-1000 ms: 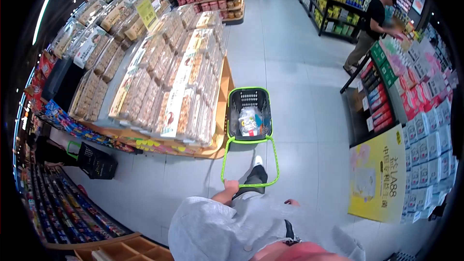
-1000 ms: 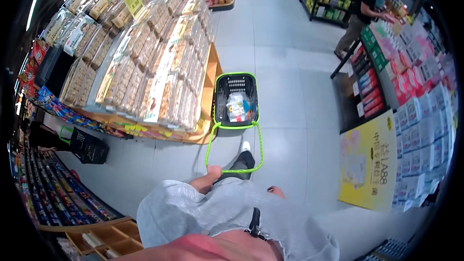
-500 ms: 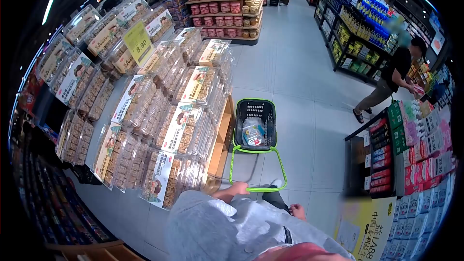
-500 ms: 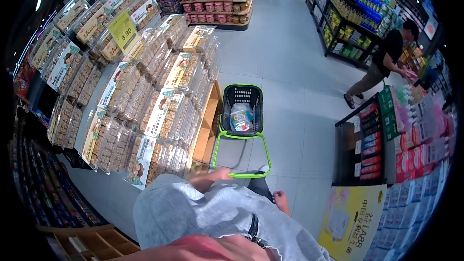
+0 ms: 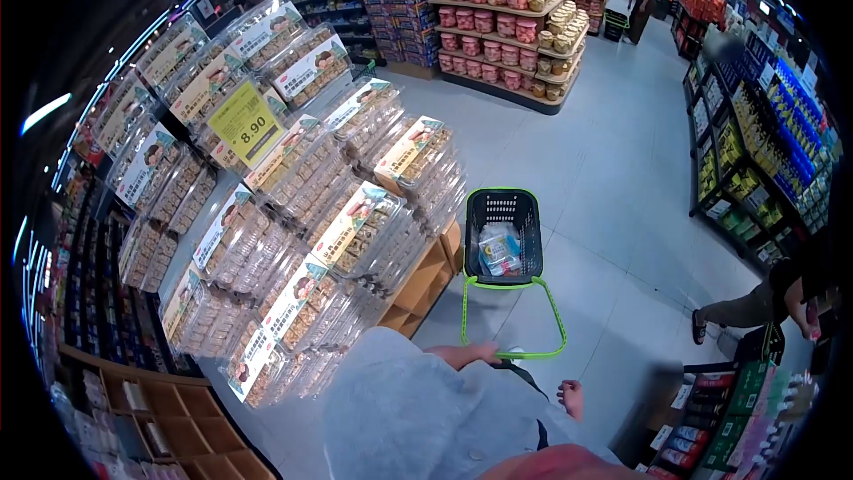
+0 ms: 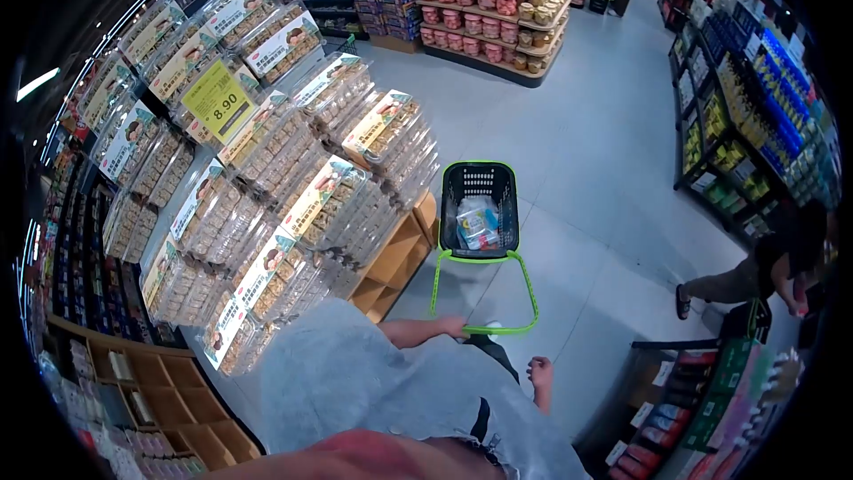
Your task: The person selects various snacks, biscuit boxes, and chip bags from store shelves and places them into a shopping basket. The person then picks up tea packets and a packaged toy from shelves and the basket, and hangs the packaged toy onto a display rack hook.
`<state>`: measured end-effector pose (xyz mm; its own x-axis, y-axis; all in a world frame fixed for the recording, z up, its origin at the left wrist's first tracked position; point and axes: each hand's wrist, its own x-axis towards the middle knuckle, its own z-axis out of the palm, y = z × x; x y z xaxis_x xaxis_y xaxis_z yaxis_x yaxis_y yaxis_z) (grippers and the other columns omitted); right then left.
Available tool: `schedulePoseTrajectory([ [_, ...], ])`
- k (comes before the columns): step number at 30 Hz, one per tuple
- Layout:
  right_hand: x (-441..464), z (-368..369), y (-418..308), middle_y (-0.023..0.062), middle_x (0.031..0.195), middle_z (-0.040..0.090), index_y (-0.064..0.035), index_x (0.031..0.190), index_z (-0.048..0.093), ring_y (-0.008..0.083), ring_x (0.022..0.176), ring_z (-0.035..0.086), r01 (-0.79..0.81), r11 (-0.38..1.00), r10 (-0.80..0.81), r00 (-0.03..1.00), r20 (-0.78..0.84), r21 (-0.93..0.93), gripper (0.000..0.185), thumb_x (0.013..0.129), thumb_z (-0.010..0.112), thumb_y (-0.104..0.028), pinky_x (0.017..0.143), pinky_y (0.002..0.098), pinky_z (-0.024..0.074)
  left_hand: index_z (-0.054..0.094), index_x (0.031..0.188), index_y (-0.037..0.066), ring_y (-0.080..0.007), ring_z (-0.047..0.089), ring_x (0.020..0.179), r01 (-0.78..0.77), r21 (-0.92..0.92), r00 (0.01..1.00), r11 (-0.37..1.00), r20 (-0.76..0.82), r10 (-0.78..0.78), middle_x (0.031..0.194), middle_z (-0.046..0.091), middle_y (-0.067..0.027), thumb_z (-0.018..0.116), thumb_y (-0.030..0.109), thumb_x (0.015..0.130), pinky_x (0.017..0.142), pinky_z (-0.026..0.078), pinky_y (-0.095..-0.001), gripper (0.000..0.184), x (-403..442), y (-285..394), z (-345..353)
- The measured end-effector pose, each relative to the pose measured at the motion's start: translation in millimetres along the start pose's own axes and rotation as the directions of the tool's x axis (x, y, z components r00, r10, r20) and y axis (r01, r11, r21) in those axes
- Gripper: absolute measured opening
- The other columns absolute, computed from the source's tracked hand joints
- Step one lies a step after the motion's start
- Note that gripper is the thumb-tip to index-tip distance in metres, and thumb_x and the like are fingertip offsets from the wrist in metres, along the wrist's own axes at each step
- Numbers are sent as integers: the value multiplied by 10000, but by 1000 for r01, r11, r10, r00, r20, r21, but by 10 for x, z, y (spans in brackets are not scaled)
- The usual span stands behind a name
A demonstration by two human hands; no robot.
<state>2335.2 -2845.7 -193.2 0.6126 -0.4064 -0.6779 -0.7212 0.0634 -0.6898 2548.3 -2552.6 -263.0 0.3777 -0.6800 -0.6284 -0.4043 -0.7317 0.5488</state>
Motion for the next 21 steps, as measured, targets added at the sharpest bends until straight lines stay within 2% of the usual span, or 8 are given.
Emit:
schedulePoseTrajectory([
  [4, 1019, -518, -885, 92, 868, 641, -20, 1069, 573, 161, 656, 615, 74, 991, -64, 994, 86, -111, 239, 884, 526, -164, 499, 283, 470, 690, 971, 123, -349, 639, 886, 131, -136, 925, 982, -339, -171, 961, 675, -153, 637, 492, 764, 743, 503, -473, 426, 820, 538, -998],
  [6, 1315, -637, -1492, 83, 880, 643, -31, 1080, 573, 147, 673, 611, 137, 980, -124, 987, 99, -146, 240, 887, 517, -163, 531, 269, 473, 704, 925, 119, -337, 647, 840, 54, -215, 898, 975, -416, -141, 887, 680, -149, 633, 481, 766, 734, 503, -458, 402, 1167, 691, -1483],
  [12, 2384, -621, -2557, 64, 929, 648, -50, 1111, 567, 144, 721, 622, 142, 989, -136, 977, 163, -30, 249, 900, 514, -170, 592, 253, 483, 711, 869, 109, -308, 654, 759, -21, -363, 897, 932, -419, -143, 783, 678, -121, 660, 448, 756, 682, 500, -432, 361, 2245, 970, -2367],
  [14, 2682, -594, -2768, 60, 936, 648, -53, 1118, 566, 145, 729, 625, 105, 994, -97, 973, 210, -27, 257, 899, 524, -179, 589, 254, 483, 696, 851, 45, -247, 655, 742, 104, -521, 959, 847, -172, -224, 771, 674, -128, 665, 492, 755, 680, 502, -381, 458, 2483, 1136, -2708],
  [16, 3043, -637, -2839, 69, 937, 654, -49, 1126, 585, 167, 737, 630, 40, 999, -33, 966, 258, -22, 282, 879, 556, -181, 604, 278, 488, 689, 819, 40, -230, 653, 687, 23, -417, 951, 909, -271, -149, 717, 662, -120, 666, 485, 757, 660, 510, -363, 451, 2953, 1094, -2853],
  [17, 3179, -748, -3001, 70, 925, 653, -49, 1123, 580, 167, 734, 630, 63, 983, -6, 951, 309, -174, 286, 874, 566, -189, 586, 287, 489, 678, 770, 40, -207, 629, 566, -82, -360, 927, 929, -369, -61, 637, 636, -85, 664, 444, 760, 579, 513, -350, 405, 3302, 973, -2945],
  [18, 3319, -890, -3072, 72, 914, 653, -50, 1120, 575, 166, 731, 629, 88, 944, 33, 934, 355, -318, 291, 870, 575, -198, 569, 296, 490, 671, 762, 33, -204, 616, 534, -39, -435, 937, 900, -329, -118, 625, 630, -82, 661, 428, 760, 550, 509, -349, 396, 3492, 957, -3281],
  [21, 4114, -1516, -2863, 80, 904, 652, -49, 1129, 564, 177, 729, 634, 54, 958, 23, 966, 259, -283, 303, 874, 573, -212, 541, 313, 489, 654, 747, 8, -197, 588, 465, 41, -628, 943, 777, -232, -238, 601, 619, -82, 652, 387, 757, 477, 496, -351, 379, 4026, 1101, -4179],
])
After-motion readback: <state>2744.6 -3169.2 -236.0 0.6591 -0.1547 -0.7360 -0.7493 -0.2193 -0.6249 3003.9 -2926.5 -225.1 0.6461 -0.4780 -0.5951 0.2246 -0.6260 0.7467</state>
